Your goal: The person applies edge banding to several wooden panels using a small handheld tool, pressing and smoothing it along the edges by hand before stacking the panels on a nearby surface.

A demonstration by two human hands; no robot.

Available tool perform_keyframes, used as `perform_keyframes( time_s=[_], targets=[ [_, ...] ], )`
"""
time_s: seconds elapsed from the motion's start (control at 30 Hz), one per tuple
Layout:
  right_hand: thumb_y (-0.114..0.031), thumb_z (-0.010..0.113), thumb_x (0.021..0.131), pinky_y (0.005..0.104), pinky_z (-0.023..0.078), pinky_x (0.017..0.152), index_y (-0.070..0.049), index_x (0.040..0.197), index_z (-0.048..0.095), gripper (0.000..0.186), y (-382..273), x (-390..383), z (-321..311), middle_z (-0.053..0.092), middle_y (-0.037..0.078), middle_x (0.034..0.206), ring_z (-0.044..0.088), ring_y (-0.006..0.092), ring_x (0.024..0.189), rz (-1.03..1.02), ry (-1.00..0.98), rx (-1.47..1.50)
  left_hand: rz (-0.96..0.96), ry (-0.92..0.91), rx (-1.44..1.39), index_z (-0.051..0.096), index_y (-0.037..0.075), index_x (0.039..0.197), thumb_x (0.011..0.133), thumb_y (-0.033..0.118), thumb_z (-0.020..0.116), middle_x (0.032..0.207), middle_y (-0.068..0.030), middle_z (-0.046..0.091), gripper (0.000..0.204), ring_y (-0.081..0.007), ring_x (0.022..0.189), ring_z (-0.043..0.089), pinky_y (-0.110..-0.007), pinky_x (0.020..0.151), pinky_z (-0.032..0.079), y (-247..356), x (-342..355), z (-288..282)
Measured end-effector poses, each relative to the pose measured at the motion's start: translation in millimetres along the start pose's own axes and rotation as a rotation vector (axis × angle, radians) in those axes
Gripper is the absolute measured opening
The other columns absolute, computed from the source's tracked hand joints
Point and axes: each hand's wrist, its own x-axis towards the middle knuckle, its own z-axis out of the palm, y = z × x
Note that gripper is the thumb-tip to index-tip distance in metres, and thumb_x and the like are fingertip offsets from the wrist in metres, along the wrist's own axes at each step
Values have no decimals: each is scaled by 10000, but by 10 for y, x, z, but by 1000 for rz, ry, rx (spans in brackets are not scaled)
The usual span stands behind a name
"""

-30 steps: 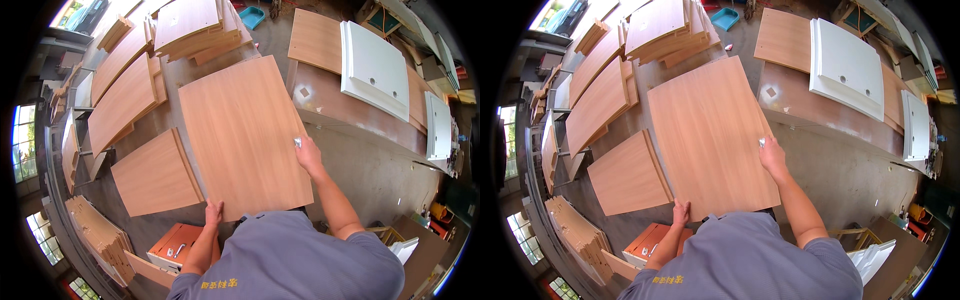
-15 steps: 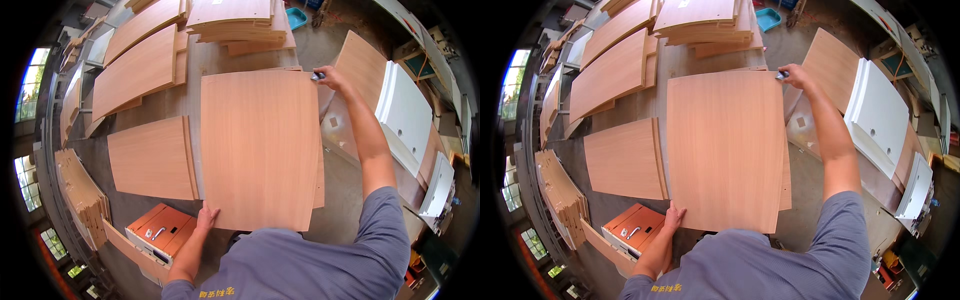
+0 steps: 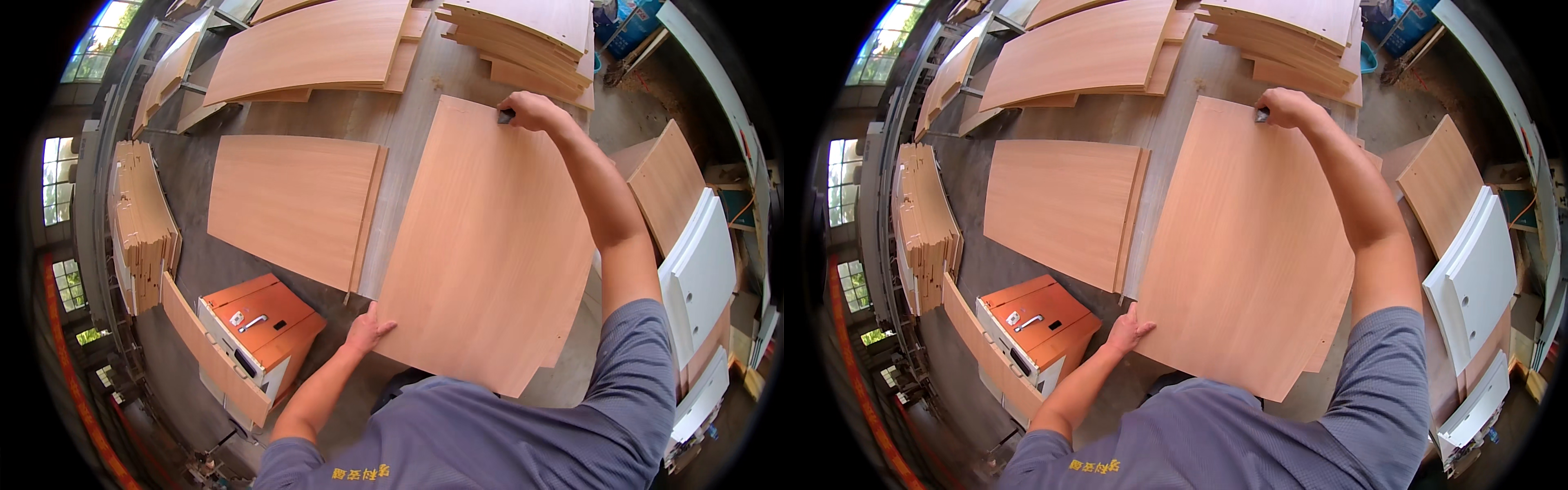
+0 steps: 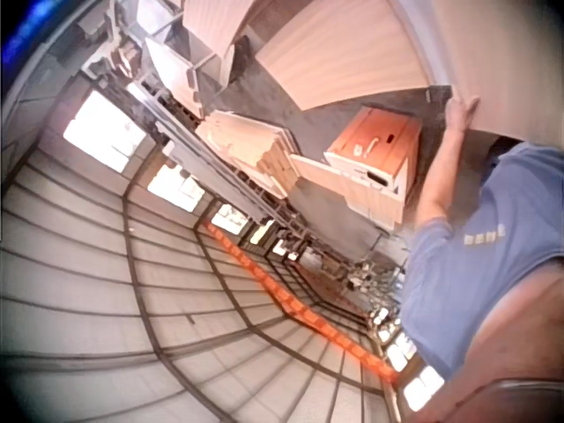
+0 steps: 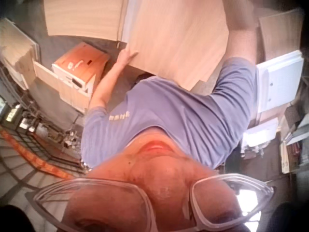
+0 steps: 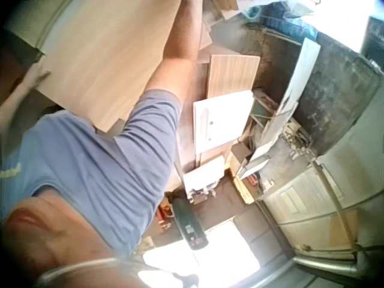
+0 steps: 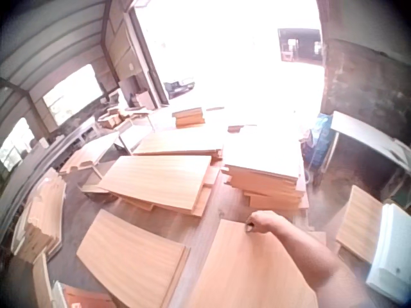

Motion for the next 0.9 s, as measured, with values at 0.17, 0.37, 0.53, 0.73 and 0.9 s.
perform_keyframes(
  time_s=[0.17,0.37,0.53,0.73,0.9],
  targets=[
    [-109,699,794,433,535,820,-71,1106,711,315,-927,812,-82,707,147,1071,663,339,993,20,-27,-43,-17,23,-7,447,-10,1195,869,512,679,890,-273,679,657,-446,859,660,-507,728,536,21,-64,112],
    [-95,607,757,472,557,673,76,764,709,200,-1482,1208,50,694,265,788,695,380,725,345,-15,146,-6,81,-33,459,-15,1176,864,522,679,874,-275,675,659,-453,838,657,-511,710,534,-21,-127,133],
    [-163,493,821,451,512,647,-19,753,718,276,-1155,1381,428,694,201,771,646,366,686,403,-270,-85,112,42,-177,545,-5,1106,904,438,668,855,-231,682,503,-402,790,669,-459,710,543,-58,36,120],
    [-248,656,912,385,488,430,46,824,612,310,-2785,139,1113,645,186,701,629,261,504,640,-140,464,-233,-385,-1216,632,-2,1095,1011,636,234,951,-99,708,756,-194,864,685,-348,803,552,-726,23,99],
    [-267,675,891,489,554,715,90,872,625,361,-3625,-1160,2071,656,353,974,678,455,807,433,-103,149,-279,-538,-1332,507,-32,1282,994,668,151,1076,-177,668,837,-251,938,675,-364,877,535,-546,153,-44]
  ],
)
